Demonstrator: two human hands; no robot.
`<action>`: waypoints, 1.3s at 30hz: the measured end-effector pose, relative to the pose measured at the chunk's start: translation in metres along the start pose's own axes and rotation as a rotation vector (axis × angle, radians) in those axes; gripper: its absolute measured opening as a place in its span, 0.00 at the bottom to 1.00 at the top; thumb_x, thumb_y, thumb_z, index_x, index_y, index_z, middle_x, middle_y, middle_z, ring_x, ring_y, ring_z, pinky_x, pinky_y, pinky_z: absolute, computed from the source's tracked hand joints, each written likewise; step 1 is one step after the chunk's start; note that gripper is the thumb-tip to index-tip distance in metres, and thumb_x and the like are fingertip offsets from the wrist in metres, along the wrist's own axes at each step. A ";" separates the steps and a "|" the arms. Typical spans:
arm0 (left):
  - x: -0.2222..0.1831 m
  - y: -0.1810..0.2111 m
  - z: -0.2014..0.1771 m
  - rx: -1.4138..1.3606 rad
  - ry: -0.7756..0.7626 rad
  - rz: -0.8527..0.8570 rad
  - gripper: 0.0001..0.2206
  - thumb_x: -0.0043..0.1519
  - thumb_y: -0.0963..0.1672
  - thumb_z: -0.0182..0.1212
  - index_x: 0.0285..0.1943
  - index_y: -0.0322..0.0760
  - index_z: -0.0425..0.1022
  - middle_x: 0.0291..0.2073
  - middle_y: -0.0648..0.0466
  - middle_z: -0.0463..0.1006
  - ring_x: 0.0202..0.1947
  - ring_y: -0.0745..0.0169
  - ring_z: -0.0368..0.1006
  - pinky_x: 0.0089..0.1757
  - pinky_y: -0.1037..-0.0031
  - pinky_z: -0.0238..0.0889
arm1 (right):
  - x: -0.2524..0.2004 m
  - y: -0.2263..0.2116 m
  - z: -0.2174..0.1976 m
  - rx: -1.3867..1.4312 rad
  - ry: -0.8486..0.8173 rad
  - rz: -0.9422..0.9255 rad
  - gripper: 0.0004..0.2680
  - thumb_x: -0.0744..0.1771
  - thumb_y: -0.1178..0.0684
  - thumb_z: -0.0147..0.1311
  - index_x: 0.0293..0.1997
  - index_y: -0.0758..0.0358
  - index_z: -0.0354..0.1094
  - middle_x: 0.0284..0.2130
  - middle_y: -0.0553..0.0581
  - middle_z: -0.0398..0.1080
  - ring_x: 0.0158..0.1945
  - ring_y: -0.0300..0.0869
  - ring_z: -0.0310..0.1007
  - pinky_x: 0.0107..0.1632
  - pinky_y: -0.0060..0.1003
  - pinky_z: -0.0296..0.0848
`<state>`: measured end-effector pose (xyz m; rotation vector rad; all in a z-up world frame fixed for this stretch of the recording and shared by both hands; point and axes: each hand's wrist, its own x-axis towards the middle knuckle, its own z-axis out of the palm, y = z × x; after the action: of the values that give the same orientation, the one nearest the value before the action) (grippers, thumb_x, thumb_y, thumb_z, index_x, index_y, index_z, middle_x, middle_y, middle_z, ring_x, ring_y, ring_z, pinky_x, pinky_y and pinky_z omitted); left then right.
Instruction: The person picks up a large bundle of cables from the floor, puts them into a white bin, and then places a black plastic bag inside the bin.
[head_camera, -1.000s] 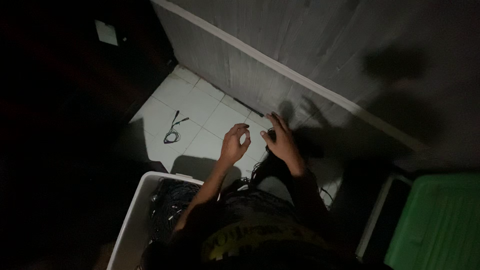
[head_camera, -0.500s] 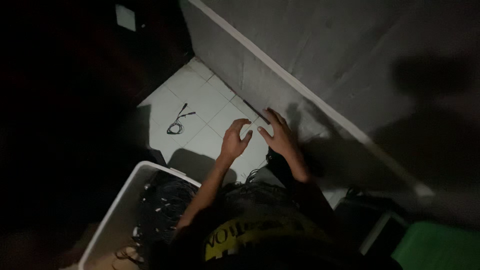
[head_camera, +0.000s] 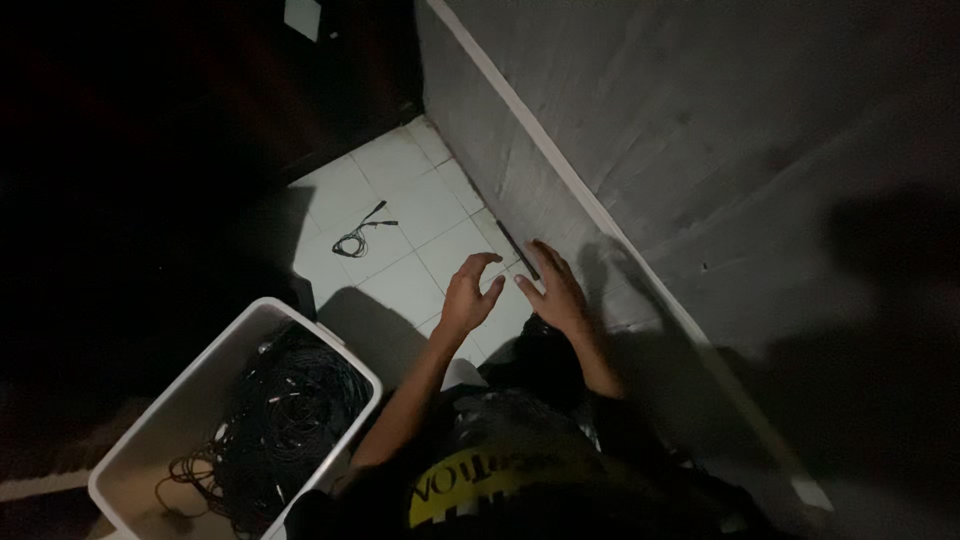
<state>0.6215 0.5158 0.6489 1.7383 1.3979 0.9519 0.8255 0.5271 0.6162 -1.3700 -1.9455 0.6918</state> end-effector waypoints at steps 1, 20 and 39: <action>-0.002 -0.003 -0.001 0.001 0.015 0.016 0.16 0.64 0.44 0.63 0.60 0.35 0.74 0.59 0.44 0.76 0.58 0.43 0.74 0.54 0.59 0.69 | 0.000 0.003 0.002 -0.010 -0.024 0.019 0.25 0.69 0.43 0.55 0.73 0.62 0.54 0.71 0.66 0.56 0.73 0.58 0.55 0.69 0.51 0.60; 0.006 -0.058 -0.088 0.136 0.263 0.016 0.24 0.63 0.44 0.64 0.69 0.38 0.68 0.65 0.42 0.71 0.64 0.39 0.69 0.59 0.57 0.65 | 0.089 -0.061 0.049 0.009 -0.186 0.030 0.24 0.69 0.44 0.55 0.73 0.58 0.54 0.73 0.60 0.51 0.74 0.56 0.52 0.69 0.52 0.58; 0.040 -0.136 -0.243 0.202 0.310 -0.027 0.28 0.62 0.45 0.65 0.74 0.42 0.64 0.71 0.42 0.64 0.69 0.38 0.63 0.62 0.55 0.61 | 0.209 -0.131 0.176 -0.053 -0.210 -0.111 0.24 0.69 0.43 0.56 0.72 0.57 0.54 0.72 0.61 0.51 0.72 0.57 0.53 0.66 0.53 0.62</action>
<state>0.3523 0.5966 0.6530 1.7655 1.7635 1.1349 0.5621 0.6748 0.6415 -1.2508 -2.2008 0.7611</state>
